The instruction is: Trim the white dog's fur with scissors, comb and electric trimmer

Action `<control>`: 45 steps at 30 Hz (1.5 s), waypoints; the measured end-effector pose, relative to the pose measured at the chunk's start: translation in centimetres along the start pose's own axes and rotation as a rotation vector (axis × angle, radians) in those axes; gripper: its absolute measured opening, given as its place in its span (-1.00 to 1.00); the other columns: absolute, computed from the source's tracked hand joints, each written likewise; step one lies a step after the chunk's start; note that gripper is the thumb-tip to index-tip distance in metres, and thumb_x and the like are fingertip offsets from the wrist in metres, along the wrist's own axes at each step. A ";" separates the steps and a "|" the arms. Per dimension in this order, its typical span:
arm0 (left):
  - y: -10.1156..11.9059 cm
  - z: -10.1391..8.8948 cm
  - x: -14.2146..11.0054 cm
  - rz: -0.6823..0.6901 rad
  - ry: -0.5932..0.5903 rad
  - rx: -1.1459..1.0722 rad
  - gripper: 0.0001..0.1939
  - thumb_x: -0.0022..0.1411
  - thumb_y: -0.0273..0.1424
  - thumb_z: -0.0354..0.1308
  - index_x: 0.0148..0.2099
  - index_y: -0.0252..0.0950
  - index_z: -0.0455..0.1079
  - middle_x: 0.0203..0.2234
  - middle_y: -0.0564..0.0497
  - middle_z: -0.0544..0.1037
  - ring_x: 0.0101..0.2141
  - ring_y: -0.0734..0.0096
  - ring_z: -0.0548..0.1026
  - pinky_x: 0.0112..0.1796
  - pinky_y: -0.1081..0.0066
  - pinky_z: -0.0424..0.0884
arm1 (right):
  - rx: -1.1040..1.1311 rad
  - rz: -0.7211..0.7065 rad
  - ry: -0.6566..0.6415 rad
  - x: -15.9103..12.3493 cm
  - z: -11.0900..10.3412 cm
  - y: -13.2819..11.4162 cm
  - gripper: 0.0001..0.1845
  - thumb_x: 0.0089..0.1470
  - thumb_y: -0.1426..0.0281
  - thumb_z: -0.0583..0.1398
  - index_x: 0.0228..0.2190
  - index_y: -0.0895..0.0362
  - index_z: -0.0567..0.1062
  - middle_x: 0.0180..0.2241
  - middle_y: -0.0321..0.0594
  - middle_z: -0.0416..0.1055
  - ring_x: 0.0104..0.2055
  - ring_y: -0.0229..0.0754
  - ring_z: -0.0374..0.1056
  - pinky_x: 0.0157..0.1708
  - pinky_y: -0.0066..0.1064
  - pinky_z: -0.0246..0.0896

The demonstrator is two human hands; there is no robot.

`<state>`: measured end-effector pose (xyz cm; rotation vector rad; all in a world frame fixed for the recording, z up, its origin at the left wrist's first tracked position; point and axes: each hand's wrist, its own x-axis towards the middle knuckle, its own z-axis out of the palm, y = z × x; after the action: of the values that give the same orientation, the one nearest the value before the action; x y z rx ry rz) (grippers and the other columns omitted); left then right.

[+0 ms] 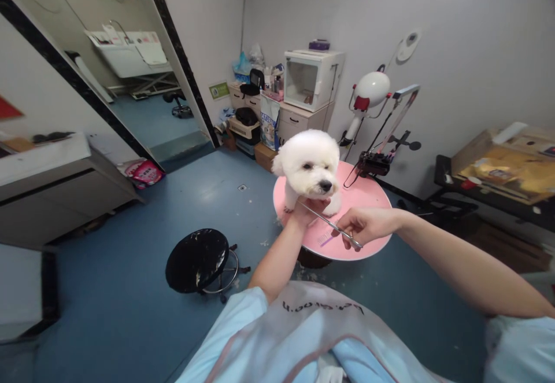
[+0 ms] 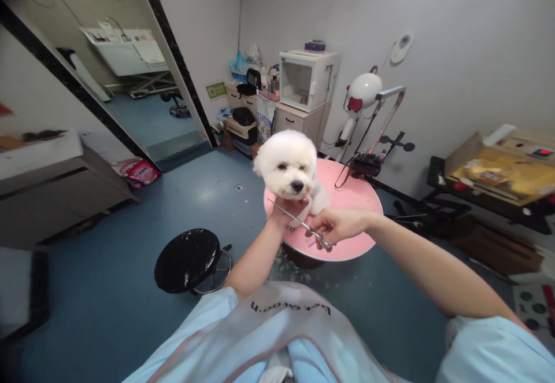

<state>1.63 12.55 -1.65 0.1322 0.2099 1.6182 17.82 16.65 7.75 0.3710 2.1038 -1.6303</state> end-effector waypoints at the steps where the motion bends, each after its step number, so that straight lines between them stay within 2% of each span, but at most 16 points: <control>1: 0.0 0.0 0.0 -0.001 -0.009 0.000 -0.82 0.19 -0.43 0.01 -0.23 -0.35 0.40 -0.37 -0.04 0.50 -0.38 0.38 0.41 -0.39 0.40 0.28 | 0.042 -0.022 -0.015 0.1 0.1 0.1 -0.41 -0.14 0.22 0.34 -0.10 0.28 0.46 -0.37 -0.12 0.50 -0.34 -0.21 0.44 -0.34 -0.41 0.40; 4: 0.0 -0.1 0.0 -0.008 -0.007 0.016 -0.81 0.21 -0.36 0.01 -0.24 -0.32 0.40 -0.36 -0.04 0.50 -0.38 0.36 0.42 -0.41 0.40 0.28 | 0.159 -0.083 -0.062 0.0 -0.1 0.6 -0.33 -0.17 0.19 0.37 -0.05 0.28 0.43 -0.33 -0.07 0.51 -0.34 -0.21 0.46 -0.34 -0.42 0.41; 9: 0.2 -0.3 -0.5 0.021 0.049 0.074 -0.84 0.19 -0.39 0.01 -0.28 -0.30 0.40 -0.36 -0.05 0.49 -0.39 0.37 0.42 -0.41 0.39 0.29 | 0.256 -0.034 -0.247 -0.5 -2.3 0.7 -0.31 -0.19 0.14 0.38 -0.08 0.32 0.45 -0.41 -0.05 0.53 -0.39 -0.17 0.47 -0.39 -0.39 0.43; 12: 0.3 -0.8 -0.7 0.022 0.059 0.113 -0.83 0.15 -0.36 0.06 -0.25 -0.32 0.41 -0.34 -0.09 0.49 -0.33 0.32 0.42 -0.35 0.36 0.30 | 0.287 -0.080 -0.244 -0.7 -3.8 0.2 -0.27 -0.22 0.08 0.37 -0.10 0.33 0.47 -0.39 -0.02 0.53 -0.35 -0.11 0.48 -0.36 -0.35 0.43; 15: 0.3 -1.3 -0.7 0.049 0.017 0.089 -0.79 0.08 -0.39 0.12 -0.19 -0.30 0.42 -0.25 -0.07 0.49 -0.27 0.31 0.42 -0.30 0.34 0.32 | 0.233 0.009 -0.253 -0.8 -4.7 -0.7 -0.30 -0.22 0.14 0.39 -0.08 0.29 0.47 -0.39 -0.07 0.54 -0.40 -0.16 0.47 -0.40 -0.40 0.43; 19: 0.3 -1.5 -0.6 0.055 0.031 0.097 -0.80 0.03 -0.39 0.17 -0.24 -0.30 0.41 -0.31 -0.05 0.48 -0.32 0.32 0.42 -0.34 0.35 0.31 | 0.196 0.094 -0.293 -0.7 -5.0 -1.7 -0.26 -0.27 0.13 0.42 -0.07 0.28 0.46 -0.41 -0.09 0.53 -0.41 -0.17 0.47 -0.43 -0.44 0.41; 24: 0.4 -0.8 -0.7 0.054 0.049 0.115 -0.83 0.11 -0.36 0.12 -0.24 -0.31 0.41 -0.33 -0.07 0.48 -0.30 0.30 0.41 -0.34 0.35 0.28 | 0.167 0.073 -0.245 -0.4 -4.8 -1.7 -0.26 -0.28 0.11 0.41 -0.09 0.28 0.47 -0.41 -0.09 0.53 -0.45 -0.22 0.46 -0.43 -0.46 0.40; 28: 0.4 -0.4 -0.6 0.038 0.076 0.108 -0.90 0.15 -0.37 0.09 -0.31 -0.27 0.39 -0.41 -0.04 0.46 -0.34 0.32 0.40 -0.38 0.38 0.22 | 0.122 0.040 -0.235 -0.1 -4.3 -1.2 -0.29 -0.23 0.16 0.40 -0.06 0.27 0.45 -0.39 -0.12 0.52 -0.37 -0.21 0.46 -0.37 -0.44 0.41; 32: 0.3 -0.3 -0.3 0.042 0.044 0.095 -0.85 0.21 -0.37 0.02 -0.32 -0.27 0.40 -0.41 -0.04 0.46 -0.35 0.33 0.39 -0.39 0.38 0.19 | 0.100 0.009 -0.164 -0.1 -4.0 -0.6 -0.33 -0.19 0.19 0.38 -0.06 0.28 0.45 -0.37 -0.12 0.51 -0.33 -0.19 0.46 -0.35 -0.43 0.40; 35: 0.2 -0.5 -0.1 0.043 0.038 0.085 -0.84 0.21 -0.40 0.00 -0.33 -0.28 0.40 -0.39 -0.05 0.47 -0.34 0.33 0.39 -0.38 0.37 0.19 | 0.076 0.036 -0.146 -0.3 -3.9 -0.2 -0.33 -0.22 0.24 0.40 -0.06 0.27 0.45 -0.43 -0.18 0.49 -0.37 -0.20 0.45 -0.40 -0.44 0.39; 41: 0.0 -0.8 0.3 0.034 0.005 0.118 -0.88 0.13 -0.43 0.06 -0.30 -0.32 0.41 -0.33 -0.08 0.49 -0.32 0.34 0.40 -0.38 0.38 0.22 | 0.059 0.002 -0.111 -0.4 -3.9 -0.1 -0.41 -0.17 0.24 0.37 -0.09 0.26 0.46 -0.42 -0.20 0.48 -0.39 -0.26 0.43 -0.42 -0.49 0.35; 45: -0.1 -0.3 0.0 0.062 -0.006 0.125 -0.86 0.16 -0.37 0.07 -0.28 -0.28 0.42 -0.29 -0.07 0.51 -0.28 0.30 0.43 -0.40 0.39 0.24 | -0.014 0.000 -0.105 -0.1 -3.3 -0.4 -0.41 -0.17 0.28 0.35 -0.08 0.26 0.45 -0.47 -0.25 0.45 -0.43 -0.29 0.39 -0.45 -0.51 0.30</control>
<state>1.64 12.54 -1.98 0.2412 0.3053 1.6661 17.06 19.74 8.81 0.2749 2.0361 -1.5988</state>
